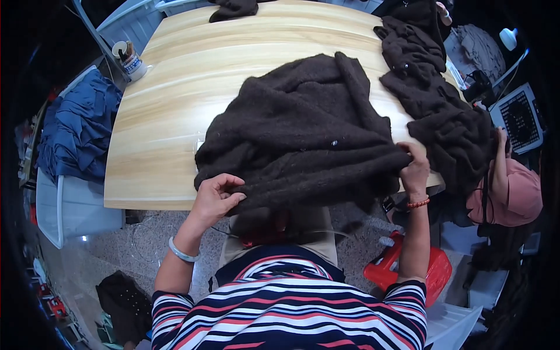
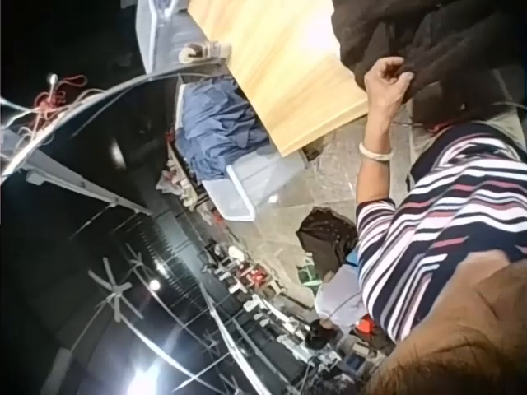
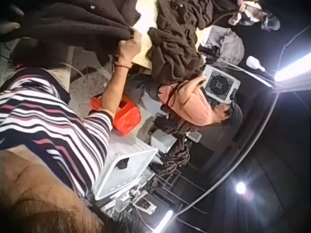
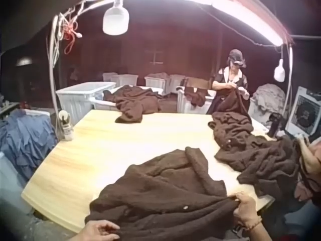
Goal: Trimming excess threads from sweaters on a workbench in a factory.
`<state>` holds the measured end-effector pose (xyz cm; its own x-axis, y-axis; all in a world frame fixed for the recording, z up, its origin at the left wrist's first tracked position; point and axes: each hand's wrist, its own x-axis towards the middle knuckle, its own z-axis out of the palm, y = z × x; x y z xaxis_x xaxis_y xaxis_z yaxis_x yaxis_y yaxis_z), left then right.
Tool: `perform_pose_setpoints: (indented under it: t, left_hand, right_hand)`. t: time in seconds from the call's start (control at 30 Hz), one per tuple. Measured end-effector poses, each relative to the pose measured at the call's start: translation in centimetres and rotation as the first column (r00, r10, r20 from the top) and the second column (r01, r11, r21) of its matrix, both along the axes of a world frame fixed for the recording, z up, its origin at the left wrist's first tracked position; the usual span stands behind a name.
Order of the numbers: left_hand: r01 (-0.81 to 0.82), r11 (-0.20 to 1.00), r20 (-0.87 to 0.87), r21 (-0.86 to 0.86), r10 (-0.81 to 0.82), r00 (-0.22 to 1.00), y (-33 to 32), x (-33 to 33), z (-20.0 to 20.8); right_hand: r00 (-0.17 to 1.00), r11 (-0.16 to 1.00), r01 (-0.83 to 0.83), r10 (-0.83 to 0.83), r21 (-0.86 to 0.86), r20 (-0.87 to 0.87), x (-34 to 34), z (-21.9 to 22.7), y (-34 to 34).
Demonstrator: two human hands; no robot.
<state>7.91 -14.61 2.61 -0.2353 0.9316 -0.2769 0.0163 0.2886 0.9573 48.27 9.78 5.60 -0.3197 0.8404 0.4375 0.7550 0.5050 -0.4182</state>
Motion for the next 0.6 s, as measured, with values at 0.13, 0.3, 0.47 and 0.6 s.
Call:
perform_pose_setpoints:
  t: [0.13,0.3,0.47,0.6]
  left_hand:
    - [-0.024,0.996,-0.152,0.087,0.037,0.988,-0.4,0.9,1.5]
    - [-0.054,0.974,-0.012,0.221,0.059,0.998,0.7,0.6,0.6]
    - [-0.085,0.99,0.078,0.115,0.076,0.994,1.4,1.1,0.1]
    - [-0.098,0.987,0.122,0.127,0.083,0.989,0.7,1.5,0.4]
  right_hand:
    - [0.995,0.97,0.064,-0.043,0.234,-0.093,0.4,3.1,-1.2]
    - [0.946,0.923,0.236,-0.29,0.305,0.144,4.6,1.6,0.8]
    - [0.85,0.984,0.151,-0.177,0.093,0.496,-0.3,1.9,-2.6]
    - [0.926,0.929,-0.366,0.357,-0.059,-0.119,-10.4,4.6,-8.9]
